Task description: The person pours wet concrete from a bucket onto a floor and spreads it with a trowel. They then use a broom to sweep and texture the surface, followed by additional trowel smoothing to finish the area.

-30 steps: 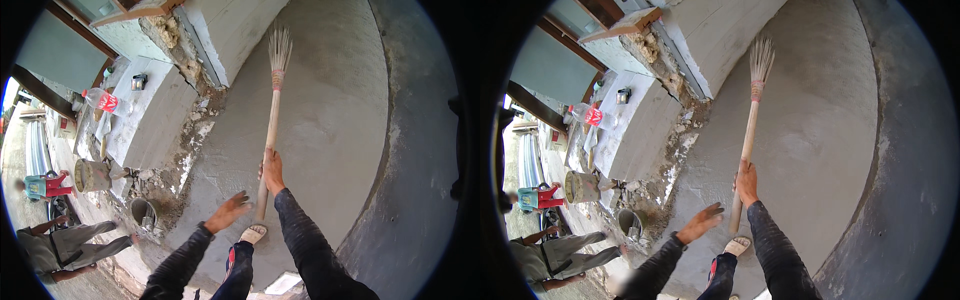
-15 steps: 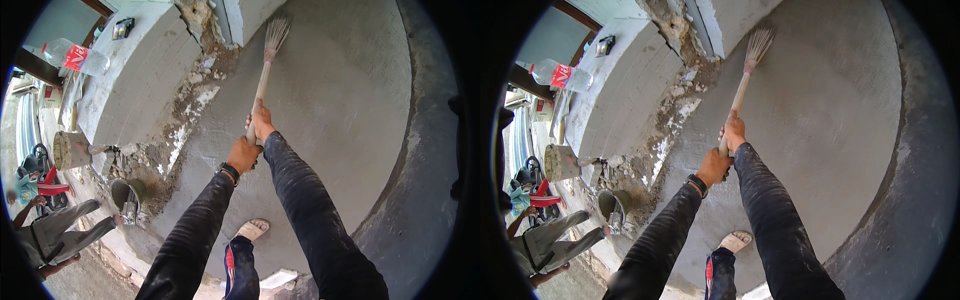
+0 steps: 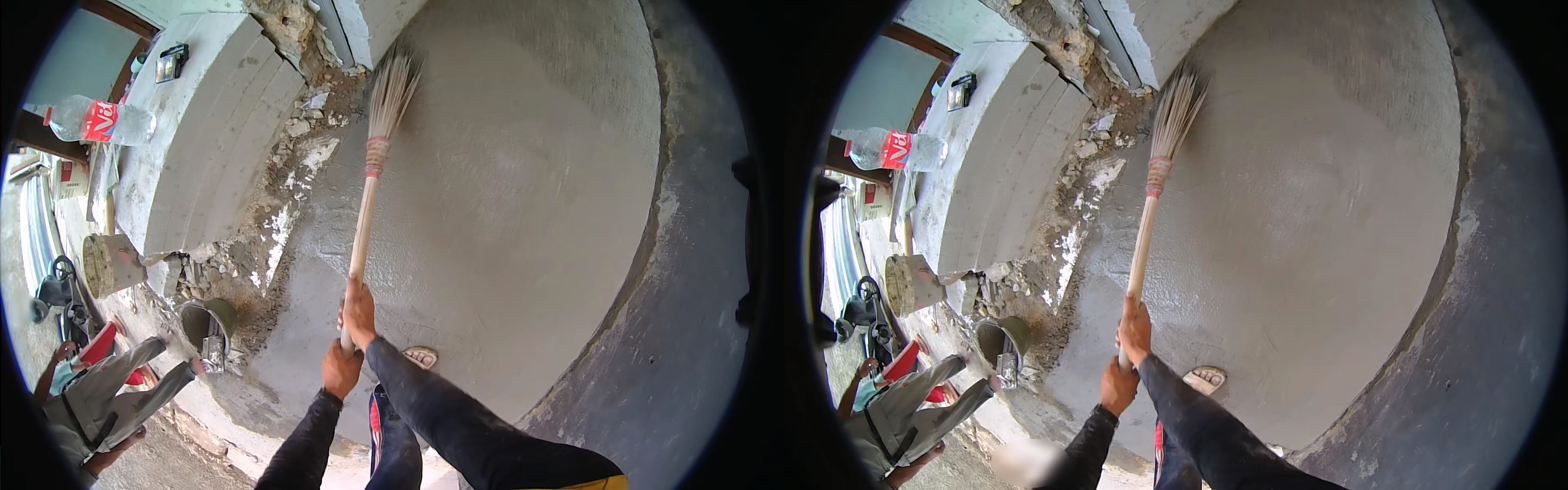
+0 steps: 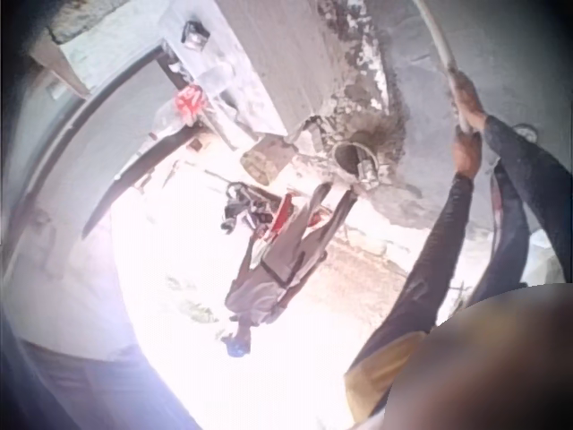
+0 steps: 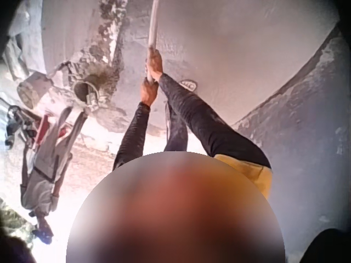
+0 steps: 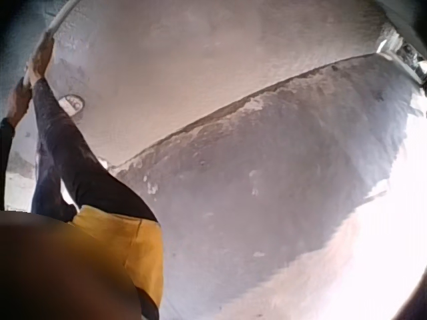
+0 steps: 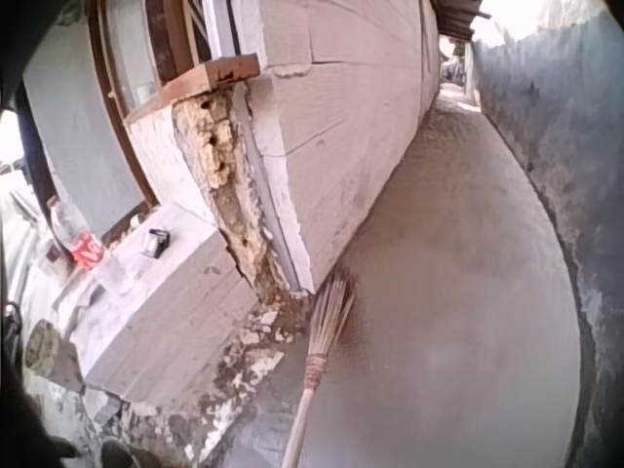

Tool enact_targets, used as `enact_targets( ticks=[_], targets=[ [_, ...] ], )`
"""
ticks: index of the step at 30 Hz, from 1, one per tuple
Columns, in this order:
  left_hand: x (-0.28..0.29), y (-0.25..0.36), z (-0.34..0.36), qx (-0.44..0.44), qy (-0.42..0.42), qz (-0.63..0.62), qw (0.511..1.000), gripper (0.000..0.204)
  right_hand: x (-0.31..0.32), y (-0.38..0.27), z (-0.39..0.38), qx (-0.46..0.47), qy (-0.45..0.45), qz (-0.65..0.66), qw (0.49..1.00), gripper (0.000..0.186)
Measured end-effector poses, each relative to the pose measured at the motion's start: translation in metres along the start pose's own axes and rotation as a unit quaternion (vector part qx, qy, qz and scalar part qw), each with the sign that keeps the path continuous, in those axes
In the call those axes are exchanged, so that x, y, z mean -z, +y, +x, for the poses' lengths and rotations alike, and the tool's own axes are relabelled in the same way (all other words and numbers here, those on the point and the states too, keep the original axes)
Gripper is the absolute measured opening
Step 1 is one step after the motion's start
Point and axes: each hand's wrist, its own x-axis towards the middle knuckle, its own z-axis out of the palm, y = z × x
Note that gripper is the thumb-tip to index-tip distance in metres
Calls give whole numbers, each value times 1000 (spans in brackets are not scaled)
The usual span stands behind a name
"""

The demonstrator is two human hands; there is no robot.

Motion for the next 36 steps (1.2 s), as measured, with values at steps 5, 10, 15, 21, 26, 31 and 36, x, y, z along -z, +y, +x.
enact_targets(
  ticks=[5,10,15,21,26,31,36],
  targets=[
    [-13,0,-61,35,-25,-11,999,37,27,14,-50,-46,19,-6,999,62],
    [-2,27,-157,-44,-87,-70,993,87,88,-37,-125,40,19,27,999,52],
    [53,-42,-205,-73,-10,-19,997,95,117,-190,-15,255,24,15,966,58],
    [110,-129,-238,-5,4,73,997,87,145,-282,102,127,94,-92,983,61],
    [100,-110,-229,-96,27,90,991,82,183,-184,62,97,128,-172,972,66],
    [59,-45,-195,-136,-15,95,986,88,200,-99,45,110,161,-179,964,78],
    [48,-10,-191,-181,-32,98,978,87,220,-24,19,79,171,-253,949,79]
  ],
)
